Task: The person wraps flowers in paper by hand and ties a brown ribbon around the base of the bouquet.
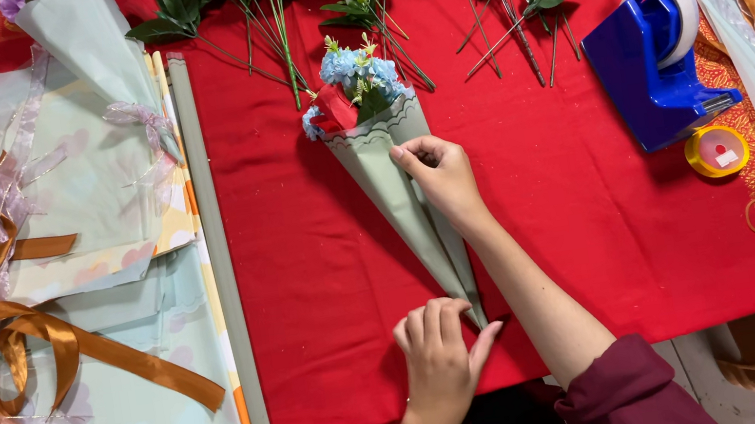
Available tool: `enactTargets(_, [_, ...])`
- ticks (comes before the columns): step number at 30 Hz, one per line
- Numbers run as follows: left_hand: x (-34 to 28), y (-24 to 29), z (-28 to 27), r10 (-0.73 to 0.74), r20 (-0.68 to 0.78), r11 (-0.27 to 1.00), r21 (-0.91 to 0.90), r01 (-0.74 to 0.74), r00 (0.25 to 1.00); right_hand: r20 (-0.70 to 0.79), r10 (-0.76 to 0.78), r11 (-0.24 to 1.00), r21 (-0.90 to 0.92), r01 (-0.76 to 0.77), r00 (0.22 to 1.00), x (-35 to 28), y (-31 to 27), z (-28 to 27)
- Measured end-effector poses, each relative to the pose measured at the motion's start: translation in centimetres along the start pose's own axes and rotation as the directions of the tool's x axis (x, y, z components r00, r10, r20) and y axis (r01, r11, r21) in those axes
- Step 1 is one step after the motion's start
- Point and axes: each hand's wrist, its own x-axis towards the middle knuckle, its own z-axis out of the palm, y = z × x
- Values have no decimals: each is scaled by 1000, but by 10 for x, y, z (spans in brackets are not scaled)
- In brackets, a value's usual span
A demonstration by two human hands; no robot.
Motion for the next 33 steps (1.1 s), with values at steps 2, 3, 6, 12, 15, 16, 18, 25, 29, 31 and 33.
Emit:
enactTargets(2, [-10, 1, 12, -46, 19, 998, 43, 46, 999, 3, -4, 1000, 4, 3, 1000, -1, 0, 0])
enactTargets(3, [-14, 1, 18, -93, 35, 992, 84, 89, 995, 5, -8, 1000, 8, 8, 1000, -1, 0, 0])
enactTargets(6, [-11, 0, 13, -146, 85, 983, 128, 134, 986, -5, -15, 1000, 1, 15, 1000, 2, 6, 0])
enactTargets(12, [-23, -19, -20, -242, 69, 959, 171, 228, 968, -40, -39, 998, -43, 37, 998, -2, -2, 2])
enactTargets(15, [-28, -31, -37, -233, 13, 946, 234, 224, 972, -40, -47, 999, -30, 45, 998, -2, -4, 4])
enactTargets(16, [-29, -32, -39, -237, 13, 945, 235, 227, 972, -36, -45, 999, -30, 44, 998, -3, -5, 5])
enactTargets(18, [-29, -36, -42, -198, 9, 961, 198, 192, 980, -41, -49, 998, -37, 48, 998, -5, -9, 6])
enactTargets(25, [-29, -36, -27, -196, -13, 957, 215, 194, 981, -69, -87, 996, -31, 85, 994, -5, 1, 7])
enactTargets(29, [-31, -38, -25, -132, -17, 986, 101, 133, 991, -81, -100, 995, -22, 98, 992, -6, 0, 7])
enactTargets(31, [-31, -38, -25, -102, -13, 993, 56, 102, 995, -85, -101, 995, -34, 99, 991, -5, 1, 7])
enactTargets(33, [-31, -37, -27, -65, -18, 998, -2, 65, 998, -94, -129, 991, -48, 125, 987, -3, 4, 7])
